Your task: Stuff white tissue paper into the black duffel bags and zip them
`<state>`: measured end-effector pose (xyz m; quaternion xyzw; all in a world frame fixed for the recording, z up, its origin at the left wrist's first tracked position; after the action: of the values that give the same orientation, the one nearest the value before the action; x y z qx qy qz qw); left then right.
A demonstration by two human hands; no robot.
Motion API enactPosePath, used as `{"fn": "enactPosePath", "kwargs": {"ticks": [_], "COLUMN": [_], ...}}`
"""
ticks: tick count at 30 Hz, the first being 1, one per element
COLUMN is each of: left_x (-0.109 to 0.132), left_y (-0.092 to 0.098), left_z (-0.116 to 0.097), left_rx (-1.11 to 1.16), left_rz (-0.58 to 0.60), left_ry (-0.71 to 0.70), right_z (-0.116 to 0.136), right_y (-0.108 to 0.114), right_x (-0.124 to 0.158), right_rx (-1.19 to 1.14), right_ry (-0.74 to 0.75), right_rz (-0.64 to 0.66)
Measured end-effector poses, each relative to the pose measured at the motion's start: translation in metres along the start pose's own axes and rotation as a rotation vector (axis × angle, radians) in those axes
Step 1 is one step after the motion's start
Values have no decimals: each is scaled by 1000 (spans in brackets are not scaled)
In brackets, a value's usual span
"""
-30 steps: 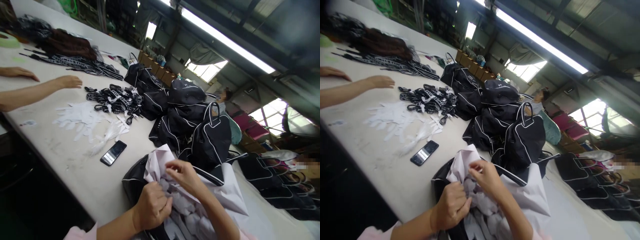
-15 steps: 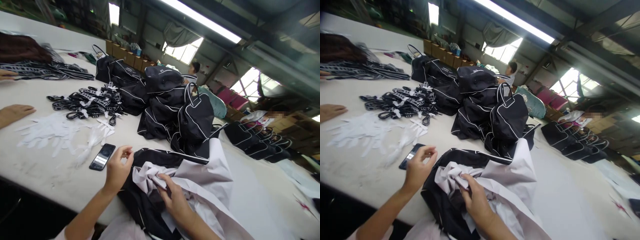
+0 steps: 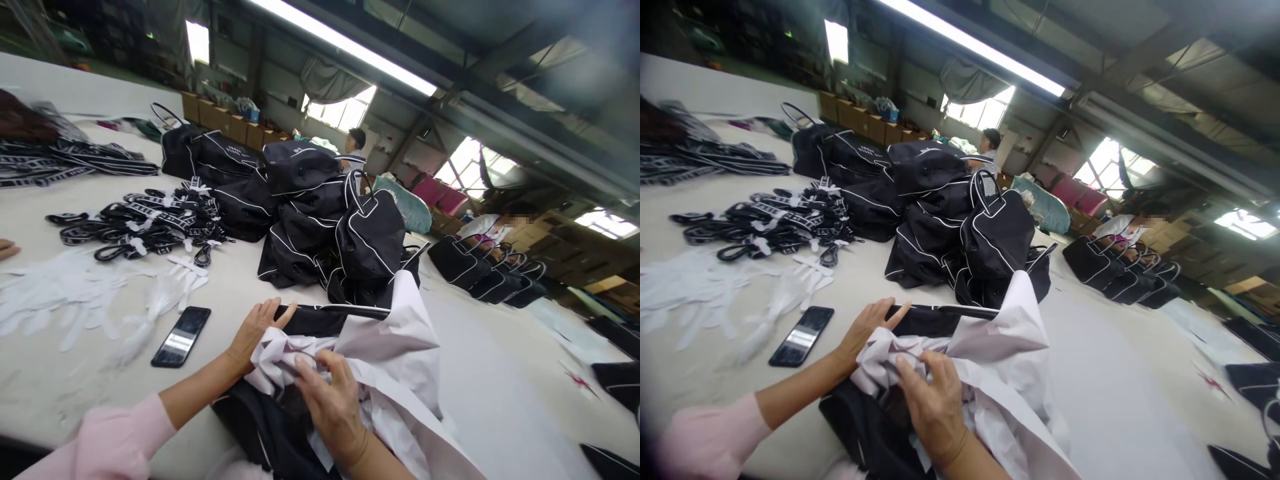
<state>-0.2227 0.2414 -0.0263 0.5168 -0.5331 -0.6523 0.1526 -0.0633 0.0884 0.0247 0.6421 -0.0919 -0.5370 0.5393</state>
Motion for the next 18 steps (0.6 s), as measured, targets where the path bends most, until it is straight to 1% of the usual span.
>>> {"fn": "enactPosePath", "kwargs": {"ticks": [2, 3, 5, 8, 10, 12, 14, 16, 18], "left_x": [8, 12, 17, 15, 11, 8, 6, 7, 8], "left_y": [2, 3, 6, 9, 10, 11, 12, 12, 12], "left_z": [10, 15, 21, 22, 20, 17, 17, 18, 20], "left_rx": [110, 175, 300, 443, 499, 515, 485, 420, 351], "left_rz": [-120, -146, -136, -70, -46, -48, -58, -60, -76], "left_ry": [-43, -58, -48, 63, 128, 154, 166, 171, 177], "right_z": [5, 6, 4, -9, -21, -32, -42, -50, -56], "right_y": [1, -1, -8, -27, -43, -59, -73, -85, -96], "right_x": [1, 1, 2, 0, -3, -8, -17, -32, -51], "right_rx": [-27, -58, -113, -165, -150, -102, -56, -53, -101], "right_ry": [60, 68, 49, 15, 41, 104, 141, 117, 45], "right_rz": [30, 68, 174, 335, 414, 487, 560, 637, 691]}}
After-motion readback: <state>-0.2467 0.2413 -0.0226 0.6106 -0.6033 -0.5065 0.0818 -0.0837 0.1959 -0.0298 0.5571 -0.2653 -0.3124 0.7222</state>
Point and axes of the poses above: each hand's wrist, its own x-axis away from the middle knuckle, its own y-axis out of the back of the hand, z = x × y, the point moved 1 cm from there along -x, towards the middle knuckle, and after that the axes turned 14 degrees about y, right-handed, at the moved point
